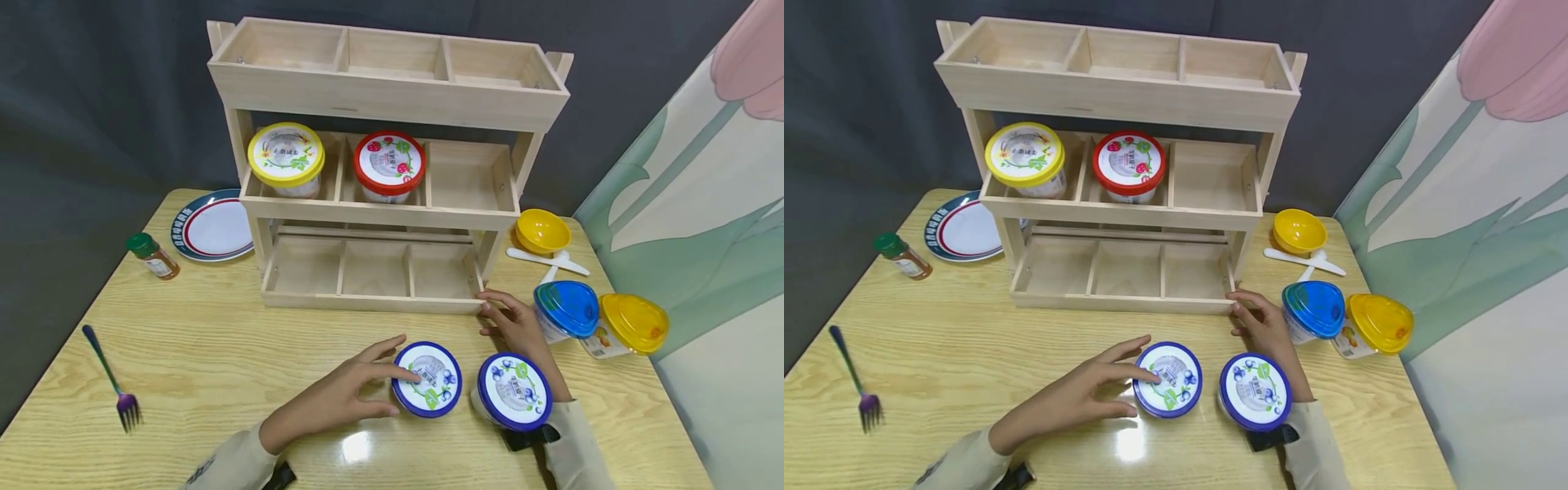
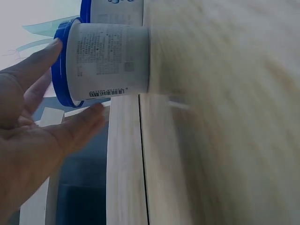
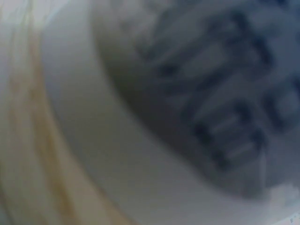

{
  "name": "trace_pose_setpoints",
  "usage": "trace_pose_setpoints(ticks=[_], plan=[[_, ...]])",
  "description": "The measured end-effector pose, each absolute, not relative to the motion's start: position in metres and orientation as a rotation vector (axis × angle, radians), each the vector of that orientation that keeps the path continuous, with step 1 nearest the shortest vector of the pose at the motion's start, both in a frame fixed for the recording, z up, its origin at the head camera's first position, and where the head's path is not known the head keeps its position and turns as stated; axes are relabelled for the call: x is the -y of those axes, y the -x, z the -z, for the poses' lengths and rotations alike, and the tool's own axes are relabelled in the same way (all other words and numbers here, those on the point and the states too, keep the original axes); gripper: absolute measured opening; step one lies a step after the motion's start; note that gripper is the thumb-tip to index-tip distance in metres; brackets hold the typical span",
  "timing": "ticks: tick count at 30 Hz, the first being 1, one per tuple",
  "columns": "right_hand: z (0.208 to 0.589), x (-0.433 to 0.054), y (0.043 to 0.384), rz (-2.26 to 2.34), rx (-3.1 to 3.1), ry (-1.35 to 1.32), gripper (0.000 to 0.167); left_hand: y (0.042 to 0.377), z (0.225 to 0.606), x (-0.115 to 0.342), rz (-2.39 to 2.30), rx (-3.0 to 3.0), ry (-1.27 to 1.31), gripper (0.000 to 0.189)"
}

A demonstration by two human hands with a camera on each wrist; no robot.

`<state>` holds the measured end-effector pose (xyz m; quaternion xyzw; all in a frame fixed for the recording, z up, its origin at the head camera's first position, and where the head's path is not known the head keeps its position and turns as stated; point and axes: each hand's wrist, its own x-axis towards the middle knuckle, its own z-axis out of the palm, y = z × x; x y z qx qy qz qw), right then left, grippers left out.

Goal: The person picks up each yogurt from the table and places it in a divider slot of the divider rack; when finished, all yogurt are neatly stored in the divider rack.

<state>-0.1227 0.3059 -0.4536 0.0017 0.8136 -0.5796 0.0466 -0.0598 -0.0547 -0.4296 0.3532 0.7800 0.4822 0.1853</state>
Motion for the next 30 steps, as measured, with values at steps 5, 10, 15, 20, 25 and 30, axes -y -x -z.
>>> trace_pose_setpoints(ticks=[5, 10, 15, 20, 25, 30], plan=[[0.454, -0.307, 0.123, 1.768, -2.481, -0.002, 0.036, 0.062, 0.433, 0.05, -1.384, -2.173, -0.947, 0.039], [0.453, -0.306, 0.124, 1.756, -2.488, -0.015, 0.036, 0.063, 0.436, 0.044, -1.512, -2.055, -0.857, 0.035], [0.453, -0.305, 0.123, 1.756, -2.488, -0.025, 0.037, 0.063, 0.438, 0.042, -1.679, -1.819, -0.768, 0.037], [0.452, -0.304, 0.124, 1.766, -2.467, -0.026, 0.038, 0.064, 0.437, 0.045, -1.688, -1.813, -0.802, 0.035], [0.453, -0.305, 0.123, 1.769, -2.451, -0.037, 0.039, 0.061, 0.425, 0.058, -1.573, -2.028, -0.937, 0.032], [0.455, -0.305, 0.123, 1.792, -2.452, -0.018, 0.038, 0.055, 0.404, 0.077, -1.535, -2.195, -1.018, 0.031]])
